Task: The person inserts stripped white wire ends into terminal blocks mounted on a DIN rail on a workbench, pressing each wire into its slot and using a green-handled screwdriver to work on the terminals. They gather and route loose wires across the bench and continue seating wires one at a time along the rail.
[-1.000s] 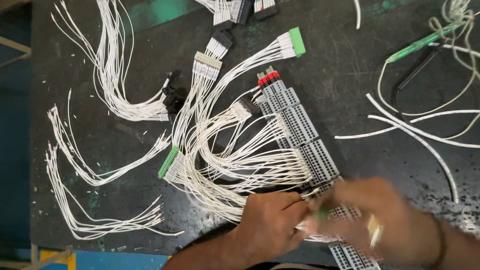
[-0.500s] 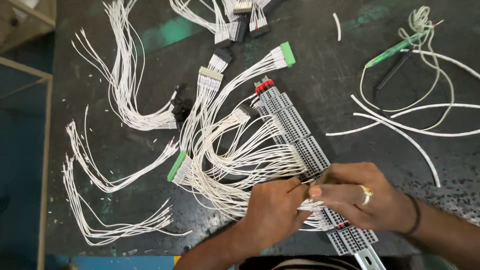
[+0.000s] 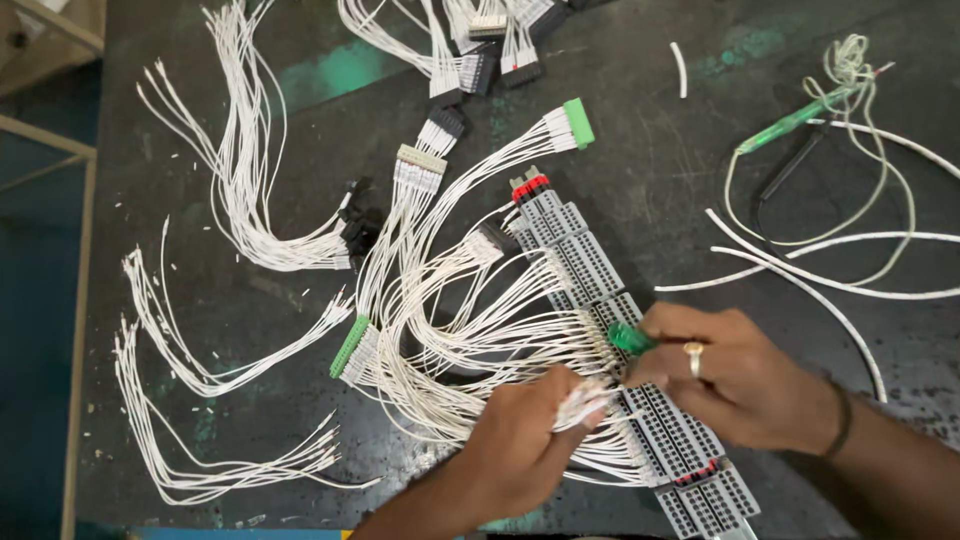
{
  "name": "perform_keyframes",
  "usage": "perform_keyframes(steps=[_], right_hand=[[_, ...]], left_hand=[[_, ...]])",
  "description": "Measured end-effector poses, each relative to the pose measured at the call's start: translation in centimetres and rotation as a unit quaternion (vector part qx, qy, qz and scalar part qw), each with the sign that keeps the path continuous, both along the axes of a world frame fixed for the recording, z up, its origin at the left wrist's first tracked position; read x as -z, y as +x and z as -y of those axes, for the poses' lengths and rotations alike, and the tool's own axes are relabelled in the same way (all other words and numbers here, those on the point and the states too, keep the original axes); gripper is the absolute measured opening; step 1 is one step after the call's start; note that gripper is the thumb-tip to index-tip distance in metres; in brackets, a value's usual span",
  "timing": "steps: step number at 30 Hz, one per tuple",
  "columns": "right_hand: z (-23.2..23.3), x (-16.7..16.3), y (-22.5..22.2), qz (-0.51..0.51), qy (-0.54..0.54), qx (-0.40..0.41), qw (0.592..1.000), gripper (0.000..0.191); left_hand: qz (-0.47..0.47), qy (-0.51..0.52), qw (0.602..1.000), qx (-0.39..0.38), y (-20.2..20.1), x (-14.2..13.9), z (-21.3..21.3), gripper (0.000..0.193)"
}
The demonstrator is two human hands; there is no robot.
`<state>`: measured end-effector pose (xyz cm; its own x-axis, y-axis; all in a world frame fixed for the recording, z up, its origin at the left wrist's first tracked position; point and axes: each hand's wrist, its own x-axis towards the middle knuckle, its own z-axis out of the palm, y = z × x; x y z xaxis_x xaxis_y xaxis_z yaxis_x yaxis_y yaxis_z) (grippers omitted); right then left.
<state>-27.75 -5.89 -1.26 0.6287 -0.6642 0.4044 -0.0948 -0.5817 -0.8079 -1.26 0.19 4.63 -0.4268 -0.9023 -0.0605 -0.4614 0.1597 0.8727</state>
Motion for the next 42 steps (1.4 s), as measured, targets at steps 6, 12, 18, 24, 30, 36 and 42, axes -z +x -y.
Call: perform_keyframes(steps=[6,12,18,24,30,36,42], right_hand=[[-0.3,-0.9,0.9,0.004,0.056,-0.044,0.997,0.026],[0.0,-1.6,1.6,0.021,0.034,-0.06,0.997,0.016],[0.8,-1.1,1.0,-0.004,0.053,-0.082,0.995,0.01],[0.7,-3.3,0.7,-0.008,0.047,-0.101,0.994,0.018],[-0.7,-3.7,0.2,0.078,0.059,-0.061,0.993,0.04],[-1.6,-3.1,0.4,0.099,0.038,-0.085,0.991,0.054],[-1.6,-3.2,0.4,0.109,0.034,-0.093,0.989,0.045]], left_hand=[[-0.032,-0.002,0.999,0.026,0.1,0.6,0.4,0.022],[-0.032,-0.065,0.997,0.027,0.1,1.0,0.2,0.019],[-0.077,-0.16,0.983,-0.047,-0.4,0.5,-0.3,0.01],[-0.046,-0.236,0.971,0.011,-0.5,0.5,-1.0,0.024],[0.031,-0.202,0.963,0.173,-0.6,1.6,-2.3,0.034],[0.036,-0.205,0.968,0.137,-0.6,2.5,-2.3,0.033],[0.059,-0.178,0.97,0.153,-0.6,2.6,-2.4,0.032]])
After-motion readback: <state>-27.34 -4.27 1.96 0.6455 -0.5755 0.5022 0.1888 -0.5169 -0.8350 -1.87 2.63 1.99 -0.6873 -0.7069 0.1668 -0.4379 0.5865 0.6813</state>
